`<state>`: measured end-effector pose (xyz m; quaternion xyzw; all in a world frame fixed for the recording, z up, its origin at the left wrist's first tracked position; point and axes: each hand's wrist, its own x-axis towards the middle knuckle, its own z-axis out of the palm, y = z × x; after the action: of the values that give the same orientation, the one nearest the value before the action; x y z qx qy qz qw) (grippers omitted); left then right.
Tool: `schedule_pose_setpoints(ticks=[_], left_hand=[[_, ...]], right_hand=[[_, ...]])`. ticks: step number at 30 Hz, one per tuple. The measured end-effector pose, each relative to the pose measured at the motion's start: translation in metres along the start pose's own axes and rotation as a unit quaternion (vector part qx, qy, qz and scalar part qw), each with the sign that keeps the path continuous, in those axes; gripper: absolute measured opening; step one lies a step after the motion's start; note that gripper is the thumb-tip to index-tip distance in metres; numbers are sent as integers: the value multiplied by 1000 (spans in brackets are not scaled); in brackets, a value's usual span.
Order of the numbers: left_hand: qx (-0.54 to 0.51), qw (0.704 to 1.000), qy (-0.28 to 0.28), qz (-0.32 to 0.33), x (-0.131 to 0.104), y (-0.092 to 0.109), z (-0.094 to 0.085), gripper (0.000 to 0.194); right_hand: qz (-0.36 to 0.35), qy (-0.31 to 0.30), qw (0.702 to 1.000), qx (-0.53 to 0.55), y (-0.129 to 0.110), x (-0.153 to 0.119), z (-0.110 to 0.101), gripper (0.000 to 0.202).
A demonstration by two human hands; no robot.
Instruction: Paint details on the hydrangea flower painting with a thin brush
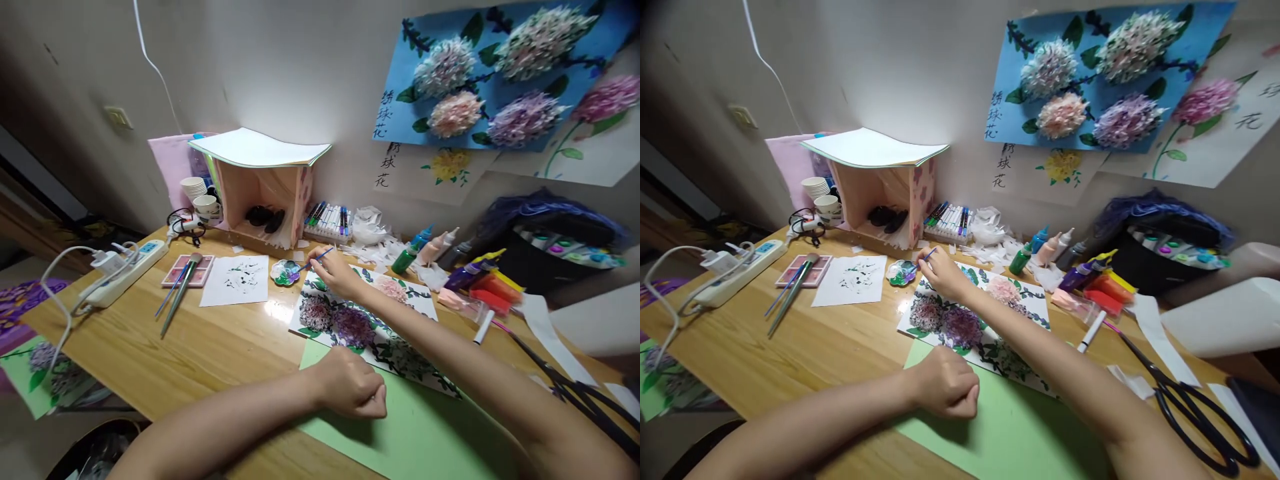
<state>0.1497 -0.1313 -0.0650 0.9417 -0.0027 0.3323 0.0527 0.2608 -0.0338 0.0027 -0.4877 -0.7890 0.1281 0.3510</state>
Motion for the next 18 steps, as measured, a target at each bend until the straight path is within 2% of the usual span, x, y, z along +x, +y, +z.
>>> schedule_pose_setpoints(ticks=[3, 6, 10, 12, 14, 18], left_hand=[[2, 1000, -9, 3, 0, 0, 0, 22], [4, 1000, -20, 6, 0, 0, -1, 22], [-7, 1000, 4, 6, 0, -2, -4, 22], [-10, 1000, 3, 4, 1, -3, -6, 22], [-17, 1000, 2, 1, 2, -4, -9, 24], [-46, 999, 9, -8, 6, -5, -12, 28]], right_hand=[[11, -22, 1000, -8, 1, 1, 8, 19], [18, -6, 1000, -9, 3, -1, 11, 20], [9, 1, 1000, 3, 4, -8, 2, 21], [1, 29, 999, 18, 2, -18, -15, 21], [15, 97, 994, 37, 1, -36, -38, 21], [97, 227, 964, 95, 5, -102, -89, 17]])
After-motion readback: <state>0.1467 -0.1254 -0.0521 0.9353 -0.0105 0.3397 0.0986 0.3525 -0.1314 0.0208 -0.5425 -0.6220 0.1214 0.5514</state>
